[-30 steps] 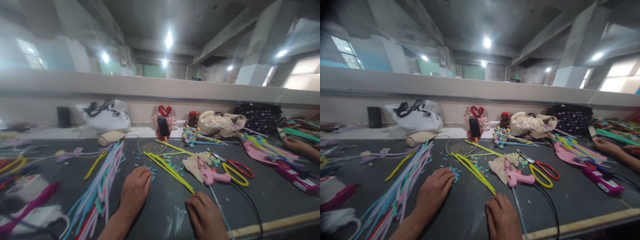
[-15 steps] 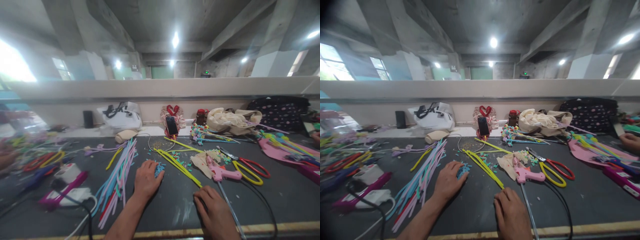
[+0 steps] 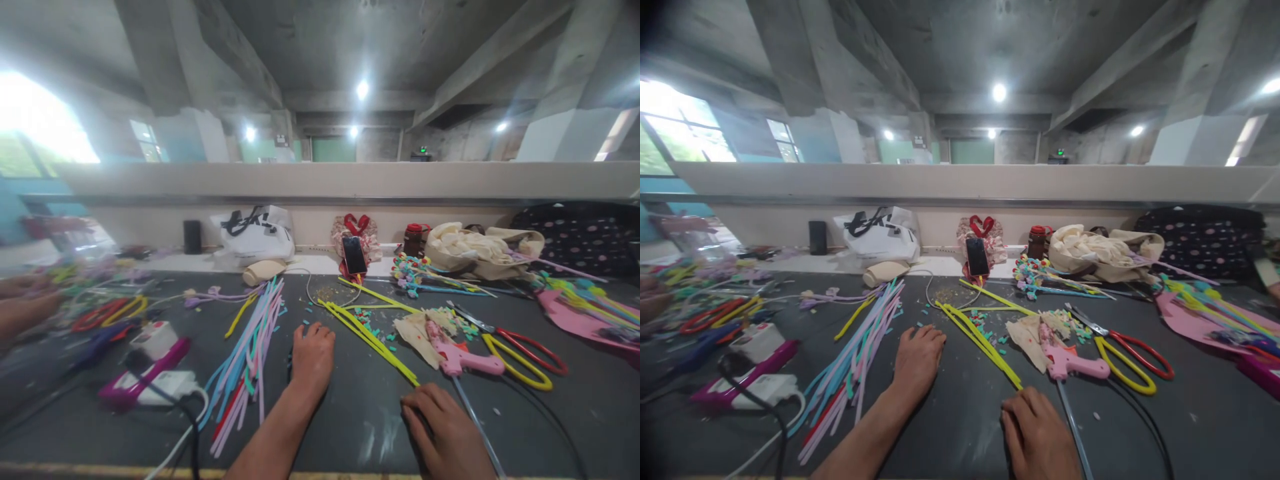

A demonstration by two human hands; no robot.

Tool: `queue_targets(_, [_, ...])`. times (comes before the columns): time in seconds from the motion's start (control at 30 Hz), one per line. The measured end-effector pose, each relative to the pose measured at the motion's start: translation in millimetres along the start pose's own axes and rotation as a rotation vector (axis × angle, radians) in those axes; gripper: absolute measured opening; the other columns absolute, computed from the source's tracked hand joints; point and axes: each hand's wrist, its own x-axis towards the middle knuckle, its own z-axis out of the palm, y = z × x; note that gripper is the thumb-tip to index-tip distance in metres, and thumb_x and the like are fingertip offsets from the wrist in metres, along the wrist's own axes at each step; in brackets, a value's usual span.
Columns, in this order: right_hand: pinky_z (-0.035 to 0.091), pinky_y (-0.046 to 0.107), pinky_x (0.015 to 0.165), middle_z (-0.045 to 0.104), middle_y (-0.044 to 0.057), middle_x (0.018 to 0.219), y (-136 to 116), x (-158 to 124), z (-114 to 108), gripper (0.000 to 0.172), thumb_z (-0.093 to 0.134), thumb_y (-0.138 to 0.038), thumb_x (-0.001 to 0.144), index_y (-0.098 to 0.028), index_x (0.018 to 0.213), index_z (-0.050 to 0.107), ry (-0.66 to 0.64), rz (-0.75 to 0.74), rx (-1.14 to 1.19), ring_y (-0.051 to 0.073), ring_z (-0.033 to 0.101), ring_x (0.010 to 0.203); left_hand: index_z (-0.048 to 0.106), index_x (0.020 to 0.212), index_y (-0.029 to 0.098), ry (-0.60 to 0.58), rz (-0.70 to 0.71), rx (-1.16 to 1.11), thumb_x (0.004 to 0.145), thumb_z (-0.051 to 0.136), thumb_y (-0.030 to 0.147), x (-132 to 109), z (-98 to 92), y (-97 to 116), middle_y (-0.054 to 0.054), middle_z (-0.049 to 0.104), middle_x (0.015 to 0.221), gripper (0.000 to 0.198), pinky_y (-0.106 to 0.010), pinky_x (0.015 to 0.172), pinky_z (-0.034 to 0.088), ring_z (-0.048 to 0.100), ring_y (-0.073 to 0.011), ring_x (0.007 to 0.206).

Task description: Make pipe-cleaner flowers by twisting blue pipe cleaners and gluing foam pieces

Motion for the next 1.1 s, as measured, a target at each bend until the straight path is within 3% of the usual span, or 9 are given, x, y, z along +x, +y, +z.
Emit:
queue_targets(0.1, [0.044,0.024,0.064,0.058,0.003,0.080,-1.9,14.4,-2.8,0.015,0.042,-0.020,0.082,-0.024,0.084,0.057,-0.066,0.023,-0.030,0.015,0.057,0.074,0.062,0.081,0.020,0.028,-0.048,0.009,0.079,0.037,0.013,-0.1,-2.6,-3.2,-0.006,0.063,0.090,0.025,-0.045,0.086,0.028,0.050,-0.0226,0.097])
queue_targets(0.2, [0.043,0.029,0.067,0.059,0.007,0.083,-7.3,47.2,-5.2,0.018,0.042,-0.019,0.081,-0.021,0.088,0.058,-0.163,0.095,-0.184,0.019,0.058,0.077,0.061,0.079,0.020,0.061,-0.063,-0.031,0.079,0.040,0.017,-0.6,-7.7,-1.2,-0.004,0.062,0.087,0.021,-0.039,0.084,0.030,0.051,-0.0188,0.091])
queue_targets(0.33, [0.041,0.031,0.058,0.061,0.013,0.083,-12.8,91.5,-3.7,0.021,0.043,-0.011,0.076,-0.014,0.086,0.061,-0.395,0.150,-0.398,0.026,0.060,0.076,0.060,0.077,0.020,0.092,-0.053,-0.057,0.079,0.042,0.019,-4.2,-13.7,2.2,-0.002,0.061,0.084,0.019,-0.033,0.079,0.032,0.051,-0.0171,0.089])
queue_targets(0.43, [0.040,0.029,0.055,0.062,0.015,0.081,-13.9,105.2,0.1,0.025,0.040,-0.005,0.074,-0.011,0.086,0.061,-0.480,0.127,-0.422,0.026,0.061,0.074,0.060,0.076,0.020,0.098,-0.064,-0.061,0.079,0.042,0.019,-6.6,-16.4,2.6,-0.002,0.060,0.084,0.019,-0.032,0.073,0.033,0.051,-0.0172,0.086])
queue_targets(0.63, [0.036,0.026,0.051,0.065,0.014,0.077,-10.9,110.2,-2.1,0.022,0.041,-0.005,0.073,-0.011,0.081,0.061,-0.491,0.127,-0.433,0.025,0.063,0.069,0.060,0.078,0.020,0.088,-0.057,-0.105,0.078,0.042,0.018,-8.0,-18.9,1.4,-0.003,0.059,0.084,0.018,-0.030,0.072,0.033,0.050,-0.0172,0.086])
queue_targets(0.93, [0.029,0.025,0.050,0.065,0.009,0.072,19.0,145.4,-37.0,0.023,0.031,-0.021,0.084,-0.016,0.086,0.053,-0.394,0.137,-0.439,0.021,0.061,0.067,0.060,0.079,0.021,0.079,-0.077,-0.135,0.079,0.042,0.018,-8.9,-21.0,2.6,-0.002,0.059,0.085,0.018,-0.030,0.072,0.034,0.050,-0.0176,0.087])
queue_targets(1.1, [0.030,0.024,0.052,0.065,0.009,0.077,43.4,169.9,-27.6,0.022,0.031,-0.021,0.085,-0.016,0.089,0.052,-0.369,0.151,-0.447,0.021,0.061,0.072,0.059,0.078,0.020,0.069,-0.069,-0.146,0.078,0.042,0.017,-9.6,-18.3,3.5,-0.002,0.058,0.085,0.018,-0.029,0.072,0.035,0.050,-0.0167,0.086])
